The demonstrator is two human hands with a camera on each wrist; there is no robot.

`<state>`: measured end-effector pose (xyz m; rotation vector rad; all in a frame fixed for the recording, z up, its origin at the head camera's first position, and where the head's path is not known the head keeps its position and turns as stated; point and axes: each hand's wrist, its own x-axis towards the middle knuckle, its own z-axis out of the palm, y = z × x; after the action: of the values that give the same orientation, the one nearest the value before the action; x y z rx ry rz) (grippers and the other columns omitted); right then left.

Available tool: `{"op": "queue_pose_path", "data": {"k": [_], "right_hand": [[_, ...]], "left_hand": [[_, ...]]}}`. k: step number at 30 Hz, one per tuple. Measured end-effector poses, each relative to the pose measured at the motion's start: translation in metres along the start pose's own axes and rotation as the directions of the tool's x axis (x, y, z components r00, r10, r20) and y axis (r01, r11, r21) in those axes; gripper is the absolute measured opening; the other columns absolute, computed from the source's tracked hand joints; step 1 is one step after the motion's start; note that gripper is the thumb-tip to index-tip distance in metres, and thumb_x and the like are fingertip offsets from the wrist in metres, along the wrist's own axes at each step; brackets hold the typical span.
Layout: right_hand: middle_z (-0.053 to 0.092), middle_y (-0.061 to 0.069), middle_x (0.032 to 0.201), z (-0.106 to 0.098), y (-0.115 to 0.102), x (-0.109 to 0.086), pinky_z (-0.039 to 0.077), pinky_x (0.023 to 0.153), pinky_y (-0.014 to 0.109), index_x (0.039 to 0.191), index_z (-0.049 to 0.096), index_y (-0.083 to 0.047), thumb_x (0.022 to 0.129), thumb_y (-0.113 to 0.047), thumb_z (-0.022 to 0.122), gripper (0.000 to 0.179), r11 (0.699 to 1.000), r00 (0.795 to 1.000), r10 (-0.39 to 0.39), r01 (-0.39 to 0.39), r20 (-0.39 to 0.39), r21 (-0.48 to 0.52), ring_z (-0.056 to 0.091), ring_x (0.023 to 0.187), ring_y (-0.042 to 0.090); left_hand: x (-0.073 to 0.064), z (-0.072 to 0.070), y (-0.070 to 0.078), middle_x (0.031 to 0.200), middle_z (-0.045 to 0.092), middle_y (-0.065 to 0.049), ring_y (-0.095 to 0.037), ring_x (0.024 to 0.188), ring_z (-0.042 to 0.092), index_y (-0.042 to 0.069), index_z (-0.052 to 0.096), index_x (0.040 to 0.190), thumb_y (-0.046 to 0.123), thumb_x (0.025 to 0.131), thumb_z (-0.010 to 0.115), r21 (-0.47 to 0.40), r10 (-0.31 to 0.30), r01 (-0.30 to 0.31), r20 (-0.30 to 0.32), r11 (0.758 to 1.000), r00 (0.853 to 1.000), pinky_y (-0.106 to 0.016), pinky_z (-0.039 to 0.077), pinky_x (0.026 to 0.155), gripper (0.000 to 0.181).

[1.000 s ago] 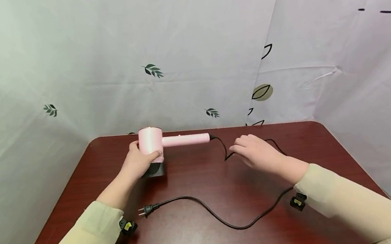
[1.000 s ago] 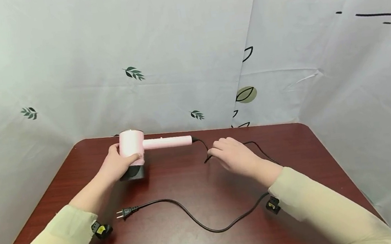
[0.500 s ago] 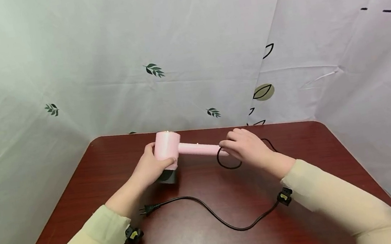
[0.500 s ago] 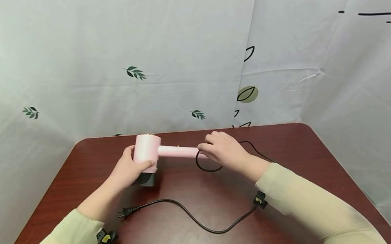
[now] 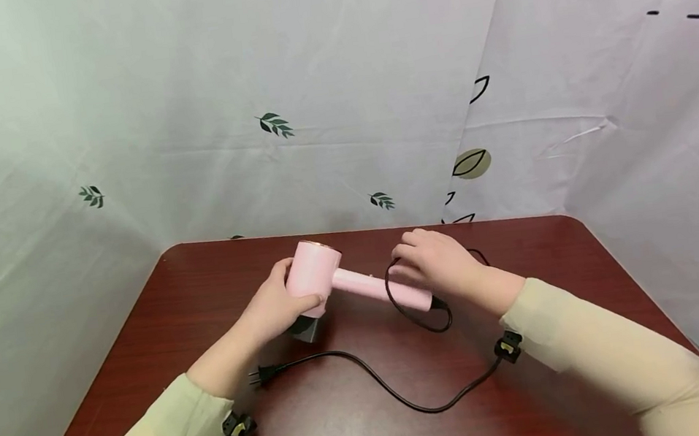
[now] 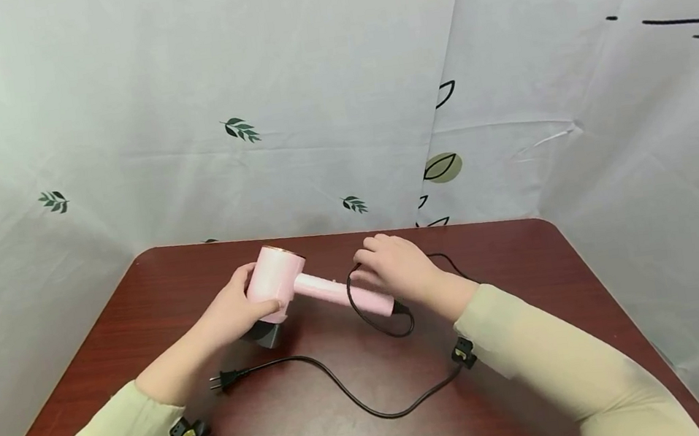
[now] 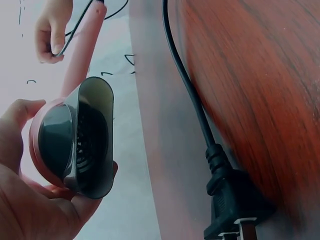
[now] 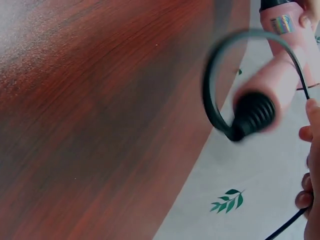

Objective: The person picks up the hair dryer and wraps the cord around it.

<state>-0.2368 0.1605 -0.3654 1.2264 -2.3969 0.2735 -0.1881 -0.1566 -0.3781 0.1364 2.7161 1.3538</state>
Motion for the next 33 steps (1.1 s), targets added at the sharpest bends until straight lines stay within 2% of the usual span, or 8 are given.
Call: {"op": "queue_pose_path", "data": {"k": [4,9,15,22,29,33], "right_hand": [[0.049,-0.007,0.076,-0.004,-0.005,0.002,0.043,0.059,0.031,0.086,0.062,-0.016,0.088,-0.043,0.073,0.029,0.996,0.991,0.092,-0.089,0.096,-0.032,0.049,0.068,0.013],[0.044,-0.008,0.07,-0.007,-0.011,0.004,0.039,0.055,0.029,0.077,0.056,-0.016,0.08,-0.054,0.077,0.044,0.985,0.972,0.169,-0.163,0.164,-0.05,0.044,0.063,0.011],[0.046,-0.009,0.07,-0.004,-0.016,0.007,0.038,0.054,0.028,0.075,0.052,-0.019,0.074,-0.065,0.075,0.052,0.979,0.959,0.202,-0.196,0.2,-0.051,0.043,0.062,0.009],[0.044,-0.008,0.066,-0.003,-0.018,0.008,0.034,0.053,0.028,0.07,0.045,-0.02,0.069,-0.078,0.068,0.063,0.974,0.951,0.224,-0.223,0.215,-0.029,0.039,0.059,0.009],[0.042,-0.009,0.065,-0.003,-0.023,0.012,0.032,0.055,0.026,0.067,0.042,-0.021,0.072,-0.074,0.069,0.06,0.962,0.938,0.24,-0.264,0.251,0.065,0.037,0.058,0.007],[0.042,-0.011,0.065,-0.002,-0.026,0.014,0.032,0.057,0.025,0.067,0.044,-0.022,0.078,-0.064,0.072,0.051,0.952,0.942,0.217,-0.263,0.256,0.157,0.037,0.059,0.005]], "left_hand": [[-0.001,0.002,-0.002,0.126,0.057,-0.015,-0.026,0.103,0.059,0.008,0.029,0.15,0.028,0.078,0.076,0.019,0.042,-0.042,0.033,0.999,0.999,-0.042,0.048,0.087,0.089],[-0.002,0.005,-0.003,0.121,0.059,-0.014,-0.024,0.098,0.059,0.007,0.032,0.149,0.027,0.076,0.077,0.045,0.104,-0.108,0.075,0.993,0.992,-0.041,0.048,0.084,0.088],[-0.004,0.008,-0.004,0.126,0.058,-0.013,-0.023,0.1,0.059,0.007,0.033,0.149,0.026,0.074,0.078,0.033,0.155,-0.16,0.123,0.987,0.98,-0.04,0.048,0.085,0.089],[-0.005,0.01,-0.004,0.127,0.057,-0.011,-0.022,0.1,0.058,0.008,0.033,0.149,0.029,0.075,0.078,0.018,0.17,-0.175,0.177,0.984,0.969,-0.04,0.048,0.085,0.09],[-0.007,0.01,-0.003,0.125,0.056,-0.012,-0.022,0.099,0.057,0.007,0.032,0.15,0.025,0.074,0.078,-0.032,0.19,-0.188,0.208,0.982,0.959,-0.039,0.048,0.085,0.09],[-0.008,0.011,-0.003,0.123,0.057,-0.012,-0.022,0.098,0.057,0.008,0.032,0.149,0.023,0.074,0.077,-0.069,0.221,-0.211,0.223,0.975,0.949,-0.039,0.048,0.084,0.089]]}}
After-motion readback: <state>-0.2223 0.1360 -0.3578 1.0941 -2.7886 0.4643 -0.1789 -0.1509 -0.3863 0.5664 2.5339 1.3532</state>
